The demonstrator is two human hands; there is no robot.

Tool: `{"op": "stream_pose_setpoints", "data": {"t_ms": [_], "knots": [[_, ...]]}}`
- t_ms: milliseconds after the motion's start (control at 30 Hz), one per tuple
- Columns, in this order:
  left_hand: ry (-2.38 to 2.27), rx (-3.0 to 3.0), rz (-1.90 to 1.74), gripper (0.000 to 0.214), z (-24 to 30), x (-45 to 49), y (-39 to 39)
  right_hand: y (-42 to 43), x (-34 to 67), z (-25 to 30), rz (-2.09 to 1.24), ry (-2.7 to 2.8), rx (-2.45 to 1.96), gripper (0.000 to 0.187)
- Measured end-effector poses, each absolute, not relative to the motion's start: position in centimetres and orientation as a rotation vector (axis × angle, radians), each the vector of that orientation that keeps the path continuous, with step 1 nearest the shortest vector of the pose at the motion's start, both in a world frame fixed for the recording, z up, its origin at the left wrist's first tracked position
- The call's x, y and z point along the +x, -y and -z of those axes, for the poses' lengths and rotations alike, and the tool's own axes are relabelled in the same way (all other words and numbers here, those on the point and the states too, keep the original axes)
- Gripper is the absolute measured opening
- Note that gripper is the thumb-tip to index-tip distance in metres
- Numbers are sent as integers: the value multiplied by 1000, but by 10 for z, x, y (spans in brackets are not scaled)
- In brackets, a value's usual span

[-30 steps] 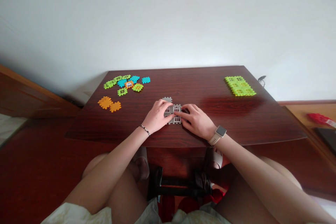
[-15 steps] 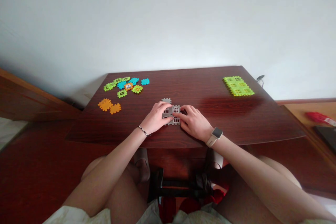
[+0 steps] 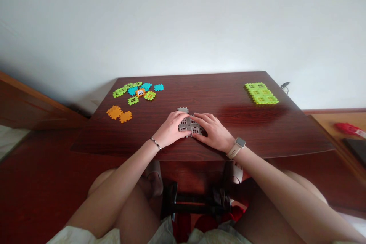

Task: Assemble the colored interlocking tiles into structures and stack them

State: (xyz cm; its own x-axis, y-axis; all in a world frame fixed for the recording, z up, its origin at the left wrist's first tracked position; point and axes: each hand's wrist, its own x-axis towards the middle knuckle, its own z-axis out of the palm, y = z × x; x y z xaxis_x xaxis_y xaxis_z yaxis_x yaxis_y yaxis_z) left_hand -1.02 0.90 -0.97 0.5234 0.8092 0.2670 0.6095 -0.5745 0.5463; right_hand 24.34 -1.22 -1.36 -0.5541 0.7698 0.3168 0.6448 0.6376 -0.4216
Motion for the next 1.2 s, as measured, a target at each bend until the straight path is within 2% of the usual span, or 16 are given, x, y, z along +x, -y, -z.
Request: {"op": "stream_pose_setpoints", "data": {"t_ms": [333, 700, 1033, 1200], "knots": [[-1201, 2385, -716, 60, 10, -3, -7, 9, 243, 15, -379, 2352, -1116, 63], [-1233, 2395, -730, 61, 10, 3, -6, 7, 243, 15, -421, 2349, -1139, 74], [-1370, 2517, -720, 41, 18, 15, -7, 2, 243, 17, -455, 2327, -1161, 81], [-1520, 2584, -658, 30, 15, 21, -5, 2, 241, 18, -430, 2310, -1160, 77]]}}
